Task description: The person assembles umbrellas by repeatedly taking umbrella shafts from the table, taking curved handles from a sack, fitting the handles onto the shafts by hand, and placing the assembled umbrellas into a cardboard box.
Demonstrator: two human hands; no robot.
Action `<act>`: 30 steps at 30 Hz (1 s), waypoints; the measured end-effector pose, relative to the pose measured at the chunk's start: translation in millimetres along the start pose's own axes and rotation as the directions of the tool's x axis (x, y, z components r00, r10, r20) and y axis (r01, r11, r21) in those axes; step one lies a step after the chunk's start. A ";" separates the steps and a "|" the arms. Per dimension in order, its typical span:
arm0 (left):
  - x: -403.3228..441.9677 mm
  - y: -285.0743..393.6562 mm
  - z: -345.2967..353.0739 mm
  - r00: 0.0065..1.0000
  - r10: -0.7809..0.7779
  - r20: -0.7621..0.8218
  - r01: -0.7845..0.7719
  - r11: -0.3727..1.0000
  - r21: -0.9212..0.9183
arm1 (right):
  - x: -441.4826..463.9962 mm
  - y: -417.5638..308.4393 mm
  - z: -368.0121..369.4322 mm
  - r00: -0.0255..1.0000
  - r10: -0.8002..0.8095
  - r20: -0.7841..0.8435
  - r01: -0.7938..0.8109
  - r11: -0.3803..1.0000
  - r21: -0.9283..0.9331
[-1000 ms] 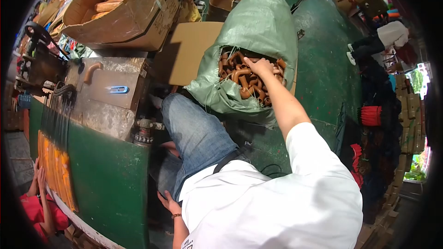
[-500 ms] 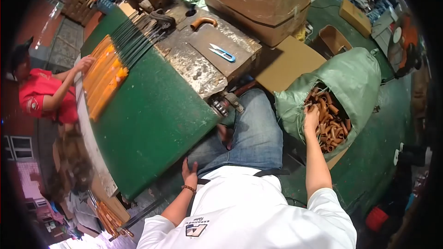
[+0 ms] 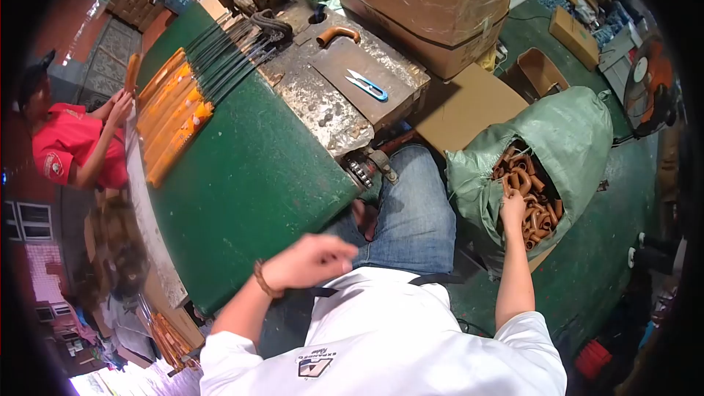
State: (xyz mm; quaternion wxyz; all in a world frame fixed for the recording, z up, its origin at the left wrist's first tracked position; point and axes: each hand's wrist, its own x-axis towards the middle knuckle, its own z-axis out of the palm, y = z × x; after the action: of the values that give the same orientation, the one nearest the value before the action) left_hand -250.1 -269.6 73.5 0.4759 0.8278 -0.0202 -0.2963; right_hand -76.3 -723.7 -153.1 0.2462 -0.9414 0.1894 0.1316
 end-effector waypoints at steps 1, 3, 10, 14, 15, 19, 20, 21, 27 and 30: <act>10.7 8.6 -23.1 0.992 0.098 -0.080 -0.097 0.995 0.014 | 4.8 4.5 3.0 1.000 0.021 -0.007 -0.021 0.998 0.065; 40.3 27.7 -75.7 0.877 0.231 -0.421 -0.089 0.939 0.331 | 8.8 5.5 3.6 0.998 0.065 0.018 -0.067 0.987 0.143; 138.9 -107.9 -271.7 0.458 0.396 -0.796 0.448 0.670 0.591 | 12.0 50.9 -7.8 0.977 0.133 0.168 -0.214 0.642 0.736; 155.7 -137.8 -307.7 0.464 0.251 -0.850 0.688 0.501 0.524 | 0.4 50.8 -15.1 0.979 0.201 -0.010 -0.137 0.697 0.704; 157.1 -139.9 -308.8 0.480 0.180 -0.859 0.709 0.497 0.500 | -2.6 51.3 -16.3 0.978 0.202 -0.046 -0.117 0.722 0.682; 157.6 -145.0 -294.9 0.538 0.057 -0.841 0.699 0.527 0.483 | -24.1 35.6 -39.5 0.979 0.181 -0.095 -0.075 0.750 0.657; 151.7 -141.4 -286.4 0.564 0.082 -0.822 0.651 0.569 0.503 | -30.5 19.3 -51.6 0.986 0.154 -0.071 -0.064 0.728 0.683; 145.2 -136.4 -279.0 0.586 0.113 -0.802 0.598 0.609 0.522 | -33.5 4.7 -61.9 0.991 0.125 -0.051 -0.052 0.702 0.710; 80.2 -30.1 -166.3 0.675 0.263 -0.689 0.186 0.844 0.504 | -53.9 -52.2 -89.4 0.995 -0.092 0.031 0.034 0.630 0.776; 47.2 15.9 -110.3 0.714 0.214 -0.666 0.076 0.922 0.379 | -73.3 -92.9 -93.2 0.985 -0.161 0.066 0.050 0.628 0.777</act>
State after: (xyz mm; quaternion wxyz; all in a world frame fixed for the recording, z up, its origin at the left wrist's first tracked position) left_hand -151.1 -207.6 104.9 0.2899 0.9521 0.0718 0.0651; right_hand -88.2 -675.1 -11.0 0.6438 -0.7445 0.1554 0.0840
